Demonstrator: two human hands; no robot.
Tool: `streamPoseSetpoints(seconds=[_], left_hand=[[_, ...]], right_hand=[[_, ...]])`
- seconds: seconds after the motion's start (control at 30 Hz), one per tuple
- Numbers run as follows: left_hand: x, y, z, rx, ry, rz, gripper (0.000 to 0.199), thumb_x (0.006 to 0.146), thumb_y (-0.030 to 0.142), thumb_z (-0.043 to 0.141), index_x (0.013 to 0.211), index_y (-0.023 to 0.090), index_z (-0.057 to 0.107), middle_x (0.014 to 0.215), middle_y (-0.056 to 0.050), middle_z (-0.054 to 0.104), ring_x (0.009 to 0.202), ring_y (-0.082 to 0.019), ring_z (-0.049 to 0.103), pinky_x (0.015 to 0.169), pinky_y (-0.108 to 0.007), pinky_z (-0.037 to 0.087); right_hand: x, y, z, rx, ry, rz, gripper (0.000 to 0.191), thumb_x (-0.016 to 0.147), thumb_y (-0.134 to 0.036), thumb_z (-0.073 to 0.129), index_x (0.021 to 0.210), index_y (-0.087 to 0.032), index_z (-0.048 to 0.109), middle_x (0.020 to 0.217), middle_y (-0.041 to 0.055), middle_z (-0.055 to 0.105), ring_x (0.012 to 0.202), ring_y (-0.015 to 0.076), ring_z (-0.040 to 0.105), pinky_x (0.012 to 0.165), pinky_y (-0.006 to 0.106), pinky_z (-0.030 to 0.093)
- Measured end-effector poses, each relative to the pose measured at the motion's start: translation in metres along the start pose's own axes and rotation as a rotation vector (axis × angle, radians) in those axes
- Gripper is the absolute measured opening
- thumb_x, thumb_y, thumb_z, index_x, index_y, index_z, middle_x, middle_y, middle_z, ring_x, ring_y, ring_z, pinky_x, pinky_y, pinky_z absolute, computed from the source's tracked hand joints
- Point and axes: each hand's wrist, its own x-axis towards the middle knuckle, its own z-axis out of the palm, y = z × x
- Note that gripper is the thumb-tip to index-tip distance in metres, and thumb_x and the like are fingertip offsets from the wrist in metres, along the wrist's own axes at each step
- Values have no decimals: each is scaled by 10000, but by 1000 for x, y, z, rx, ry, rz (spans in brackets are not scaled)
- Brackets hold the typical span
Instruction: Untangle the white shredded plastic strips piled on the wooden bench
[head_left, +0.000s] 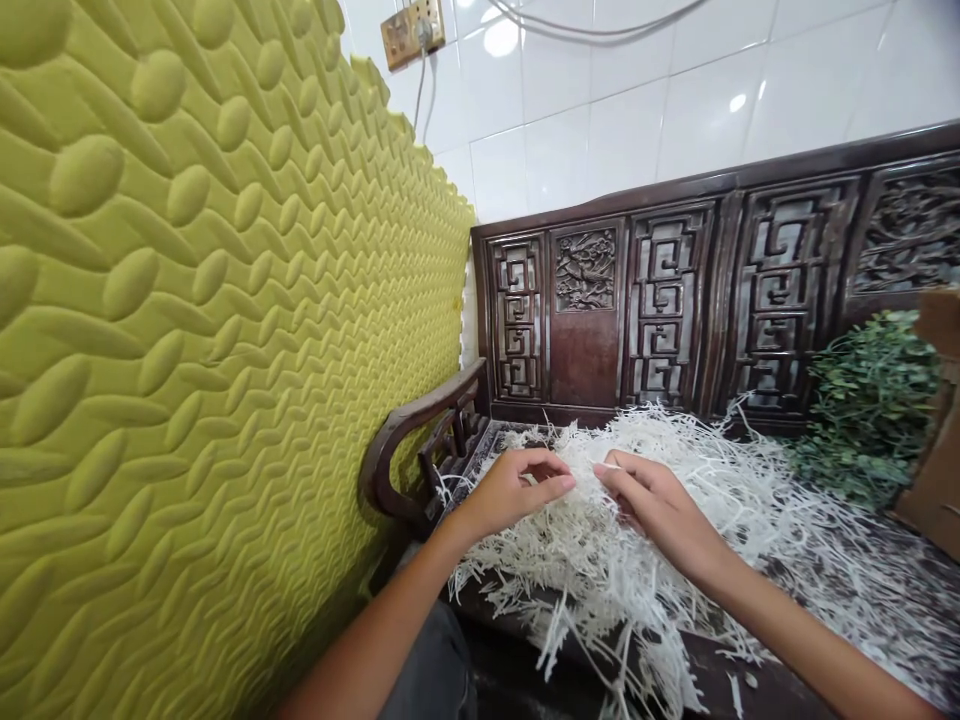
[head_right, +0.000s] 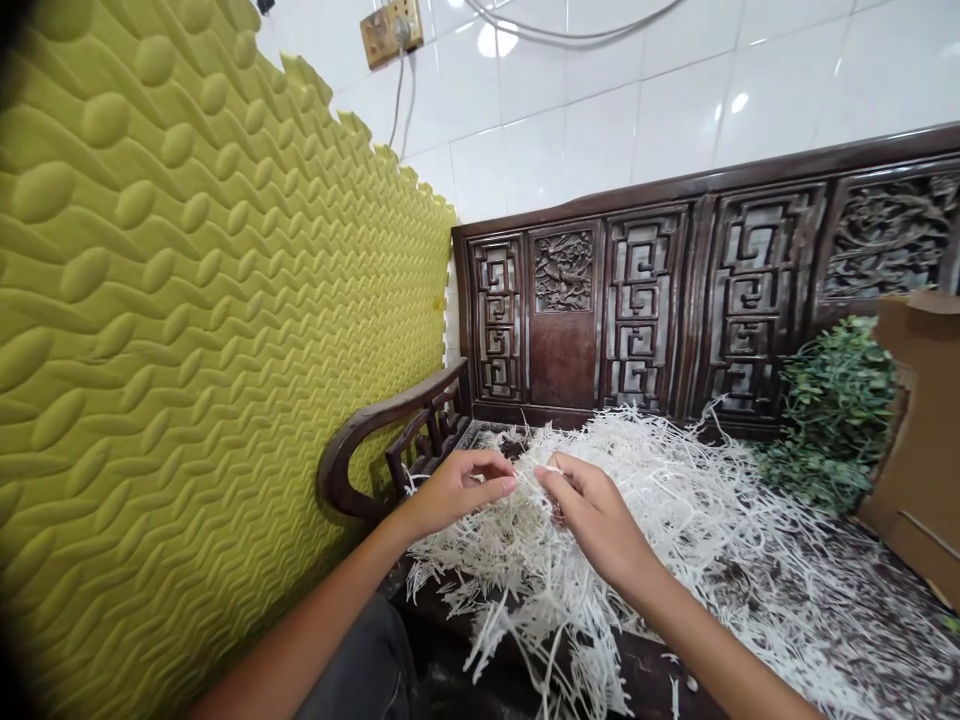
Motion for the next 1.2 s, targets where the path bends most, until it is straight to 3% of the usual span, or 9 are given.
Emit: streamPoseSetpoints(seconds=[0.2,0.37,0.57,0.87,1.2], left_hand=[[-2,4,0,9,-5,-6,229,828,350,619,916,147,679,811,-25,625,718,-109,524,619,-213,396],[2,-4,-3,158,73,76,167,824,300,610,839,144,669,786,-12,619,707,-105,517,636,-215,388],[5,-11,-3,312,141,83,125,811,272,585,804,165,648,730,9,592,656,-104,501,608,-215,371],[7,-3,0,581,244,69,99,746,292,635,731,194,631,733,24,601,646,-107,496,578,-216,312],[17,-4,7,652,318,17,90,734,299,647,736,209,648,741,20,625,665,-125,538,568,-229,286]], right_hand=[[-4,-2,1,-96,-28,-30,374,921,-466,456,670,-203,370,616,-48,329,546,105,315,513,253,255],[-12,-12,7,-160,-50,-91,389,925,-509,438,691,-205,377,646,-43,327,580,118,319,541,262,263],[-19,-18,17,-239,-26,-114,388,937,-522,403,708,-209,384,665,-31,352,630,139,344,581,275,284],[-11,-10,25,-244,26,-59,375,930,-526,381,728,-212,420,682,-15,422,663,163,398,613,279,311],[7,2,29,-203,92,-30,348,898,-502,403,708,-215,450,699,5,495,719,198,443,649,287,320]])
